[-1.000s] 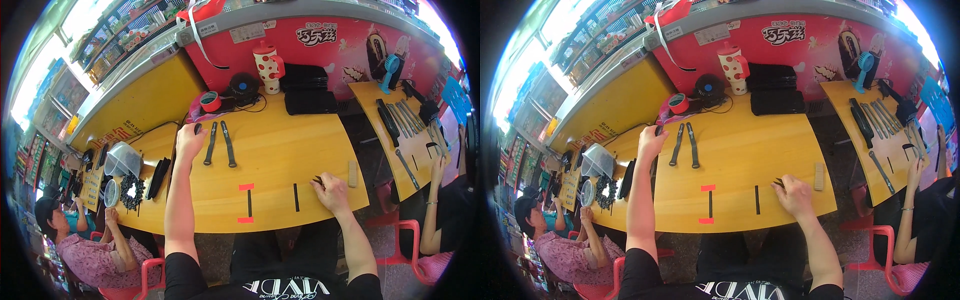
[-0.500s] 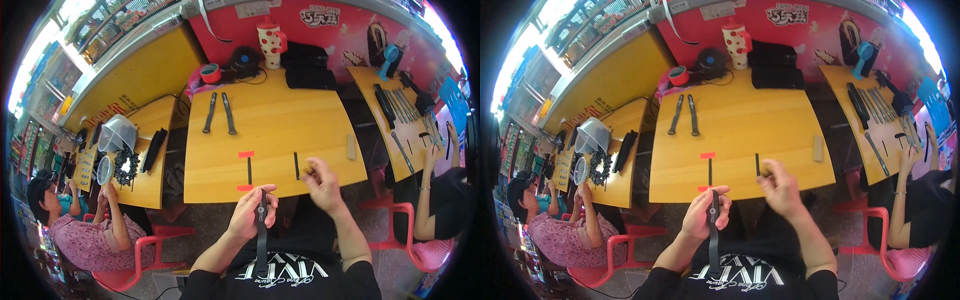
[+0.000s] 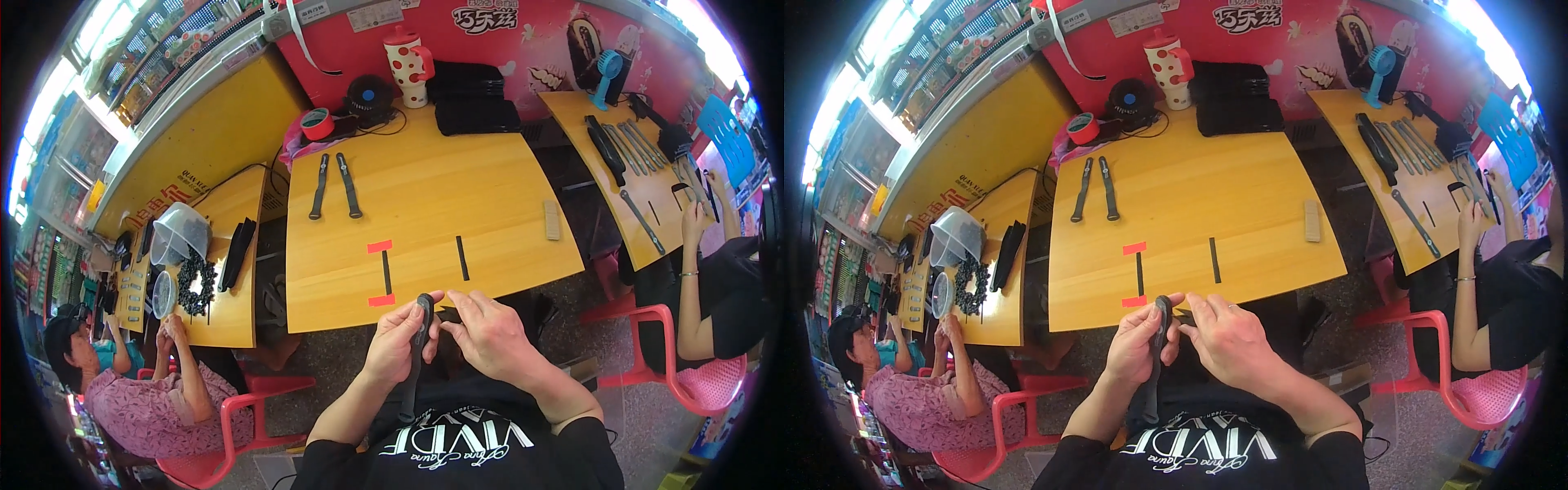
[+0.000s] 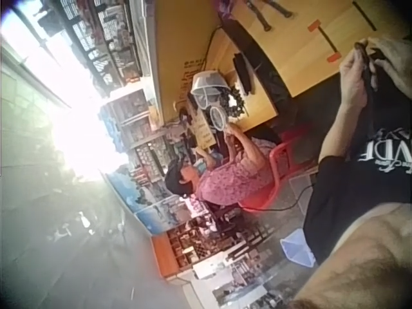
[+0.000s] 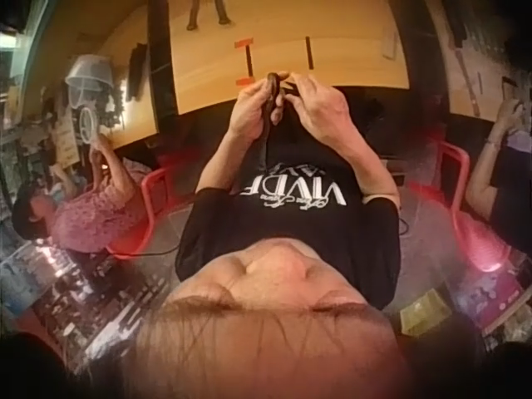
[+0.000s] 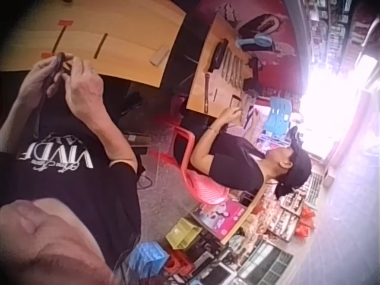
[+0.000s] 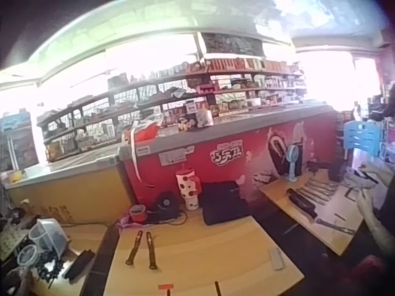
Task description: The person is assembling black nylon webbing straps by manually threading and attaching plastic buckles.
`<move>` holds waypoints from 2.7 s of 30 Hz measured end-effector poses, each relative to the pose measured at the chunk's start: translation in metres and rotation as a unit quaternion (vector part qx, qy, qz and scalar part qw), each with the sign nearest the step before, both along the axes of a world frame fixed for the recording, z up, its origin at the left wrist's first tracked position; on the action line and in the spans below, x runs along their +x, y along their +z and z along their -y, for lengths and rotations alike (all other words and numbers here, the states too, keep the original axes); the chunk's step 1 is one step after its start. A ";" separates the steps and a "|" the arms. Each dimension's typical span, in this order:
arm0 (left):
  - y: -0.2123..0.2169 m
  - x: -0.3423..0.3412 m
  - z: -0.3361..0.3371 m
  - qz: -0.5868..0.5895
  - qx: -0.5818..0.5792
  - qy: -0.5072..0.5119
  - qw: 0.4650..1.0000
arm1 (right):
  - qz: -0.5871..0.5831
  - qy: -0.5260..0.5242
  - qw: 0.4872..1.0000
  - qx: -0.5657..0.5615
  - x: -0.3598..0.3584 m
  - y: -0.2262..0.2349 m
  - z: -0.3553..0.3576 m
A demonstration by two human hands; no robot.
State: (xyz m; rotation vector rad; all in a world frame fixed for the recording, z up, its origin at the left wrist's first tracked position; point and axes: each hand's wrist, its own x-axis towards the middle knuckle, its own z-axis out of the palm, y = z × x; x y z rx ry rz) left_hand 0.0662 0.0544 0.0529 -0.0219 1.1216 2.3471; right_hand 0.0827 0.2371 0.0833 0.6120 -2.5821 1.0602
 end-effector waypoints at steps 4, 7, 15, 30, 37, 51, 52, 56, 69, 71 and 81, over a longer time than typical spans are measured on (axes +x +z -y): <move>-0.001 -0.001 -0.003 -0.030 -0.051 0.000 0.998 | 0.028 0.006 0.999 0.025 0.001 0.001 -0.004; -0.002 -0.002 -0.004 -0.040 -0.067 -0.004 0.997 | 0.032 0.007 0.999 0.024 0.001 0.000 -0.005; -0.001 -0.004 -0.006 -0.054 -0.088 -0.009 0.995 | 0.050 0.011 0.998 0.040 -0.001 0.003 -0.007; -0.004 -0.005 -0.005 -0.027 -0.057 -0.027 0.998 | 0.042 0.005 0.998 0.036 -0.003 0.003 -0.006; -0.006 0.000 -0.005 -0.145 -0.183 0.001 0.972 | -0.027 -0.011 0.999 0.037 -0.002 -0.004 -0.004; -0.009 0.003 -0.007 -0.172 -0.232 0.003 0.957 | 0.075 0.028 0.984 -0.161 -0.011 -0.024 -0.009; -0.013 0.003 -0.005 -0.204 -0.261 -0.013 0.943 | 0.001 0.023 0.993 -0.112 -0.012 -0.024 -0.009; -0.010 -0.001 0.005 -0.215 -0.343 -0.081 0.911 | -0.098 0.038 0.994 0.032 -0.014 -0.018 -0.014; 0.010 -0.013 0.016 -0.162 -0.366 -0.190 0.896 | -0.097 0.091 0.988 0.078 -0.020 -0.013 -0.021; 0.012 -0.014 0.017 -0.129 -0.347 -0.211 0.905 | -0.094 0.109 0.989 0.044 -0.023 -0.016 -0.020; -0.018 -0.001 0.033 -0.059 -0.277 -0.133 0.950 | -0.038 -0.024 0.992 -0.119 -0.060 0.029 -0.039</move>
